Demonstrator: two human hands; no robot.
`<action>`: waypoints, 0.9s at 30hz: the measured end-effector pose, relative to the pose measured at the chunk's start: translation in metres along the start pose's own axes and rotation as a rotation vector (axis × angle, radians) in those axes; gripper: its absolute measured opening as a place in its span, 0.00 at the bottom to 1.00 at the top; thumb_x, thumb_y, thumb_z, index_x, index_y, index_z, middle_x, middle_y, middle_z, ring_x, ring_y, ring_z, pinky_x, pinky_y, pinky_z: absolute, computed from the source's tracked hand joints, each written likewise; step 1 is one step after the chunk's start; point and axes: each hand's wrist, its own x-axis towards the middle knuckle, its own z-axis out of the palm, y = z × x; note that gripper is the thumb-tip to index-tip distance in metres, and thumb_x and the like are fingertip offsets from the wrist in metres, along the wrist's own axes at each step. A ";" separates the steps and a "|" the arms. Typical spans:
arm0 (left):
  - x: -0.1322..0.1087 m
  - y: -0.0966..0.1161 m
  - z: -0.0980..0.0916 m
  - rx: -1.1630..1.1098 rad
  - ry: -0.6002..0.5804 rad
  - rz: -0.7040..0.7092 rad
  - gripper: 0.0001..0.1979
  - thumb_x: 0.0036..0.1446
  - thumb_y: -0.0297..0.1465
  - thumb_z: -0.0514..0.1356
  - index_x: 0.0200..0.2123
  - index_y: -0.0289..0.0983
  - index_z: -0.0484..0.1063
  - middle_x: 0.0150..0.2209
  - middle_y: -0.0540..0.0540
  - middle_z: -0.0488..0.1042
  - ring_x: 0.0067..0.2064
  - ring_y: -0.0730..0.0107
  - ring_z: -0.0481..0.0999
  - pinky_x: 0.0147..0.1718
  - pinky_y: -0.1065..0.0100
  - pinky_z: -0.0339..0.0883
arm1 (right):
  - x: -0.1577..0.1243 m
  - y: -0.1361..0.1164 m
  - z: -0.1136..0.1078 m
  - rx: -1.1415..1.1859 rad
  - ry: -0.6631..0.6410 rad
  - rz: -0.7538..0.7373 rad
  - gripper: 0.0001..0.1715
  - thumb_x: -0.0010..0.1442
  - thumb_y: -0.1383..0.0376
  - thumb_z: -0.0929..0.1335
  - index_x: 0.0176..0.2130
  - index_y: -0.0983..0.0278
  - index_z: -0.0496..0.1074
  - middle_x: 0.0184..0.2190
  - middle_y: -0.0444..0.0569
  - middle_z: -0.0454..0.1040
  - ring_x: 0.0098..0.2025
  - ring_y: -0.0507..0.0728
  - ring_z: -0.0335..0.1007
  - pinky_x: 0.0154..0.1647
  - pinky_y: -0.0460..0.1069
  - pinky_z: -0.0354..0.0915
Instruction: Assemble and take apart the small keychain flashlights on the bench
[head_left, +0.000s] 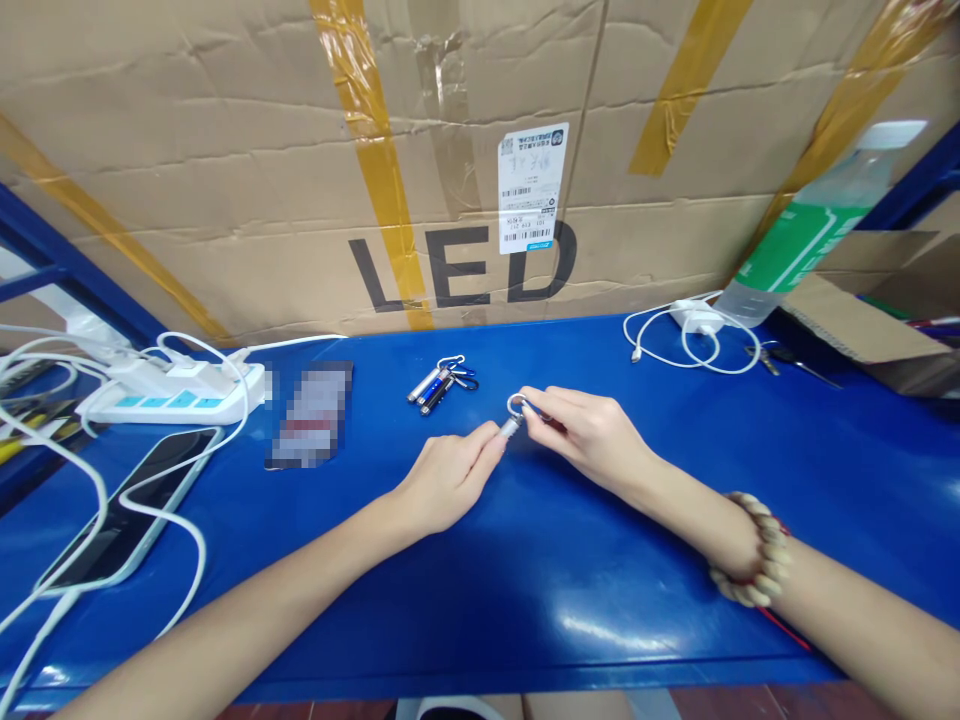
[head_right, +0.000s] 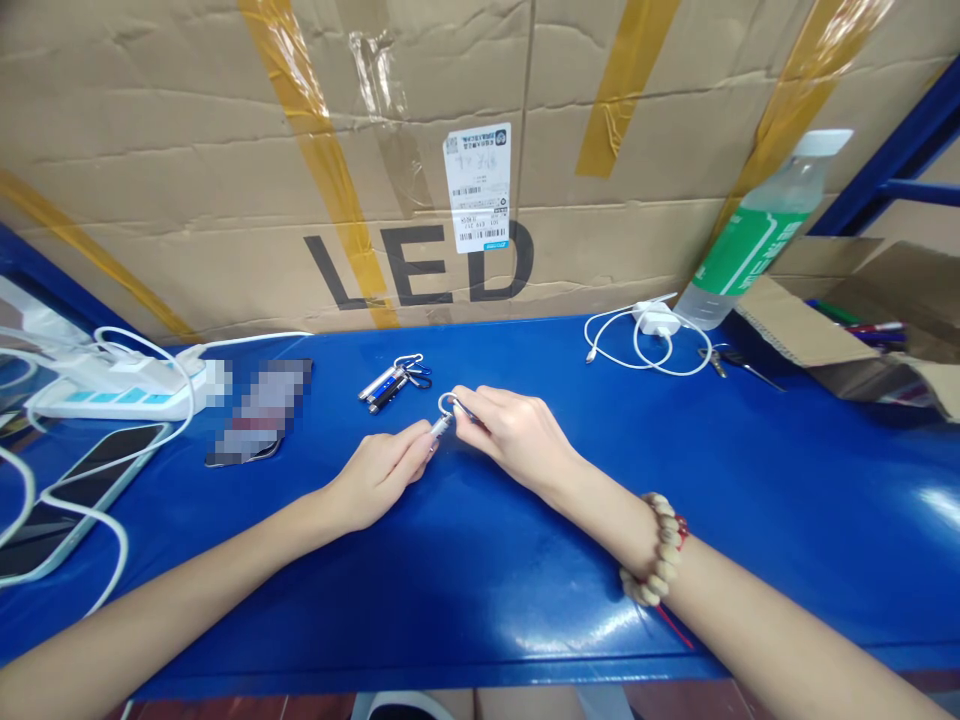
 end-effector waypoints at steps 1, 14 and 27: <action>0.000 0.000 0.000 -0.023 -0.007 0.007 0.16 0.63 0.37 0.39 0.28 0.39 0.58 0.19 0.55 0.61 0.20 0.75 0.63 0.24 0.72 0.55 | 0.000 0.000 0.000 0.011 0.002 0.008 0.15 0.63 0.64 0.59 0.41 0.69 0.71 0.24 0.47 0.69 0.24 0.49 0.61 0.25 0.43 0.59; -0.001 -0.005 -0.001 -0.130 -0.060 0.054 0.19 0.63 0.37 0.37 0.25 0.37 0.58 0.19 0.55 0.60 0.21 0.77 0.61 0.25 0.73 0.54 | -0.002 0.004 -0.001 0.092 0.044 -0.013 0.16 0.63 0.64 0.59 0.42 0.69 0.71 0.23 0.45 0.66 0.24 0.48 0.59 0.26 0.43 0.58; -0.002 0.001 0.000 -0.038 0.011 -0.008 0.16 0.63 0.38 0.38 0.27 0.38 0.57 0.20 0.55 0.62 0.21 0.75 0.62 0.24 0.73 0.55 | 0.001 0.029 -0.008 -0.443 -0.265 0.500 0.21 0.64 0.63 0.56 0.31 0.66 0.72 0.29 0.53 0.72 0.29 0.55 0.68 0.23 0.47 0.52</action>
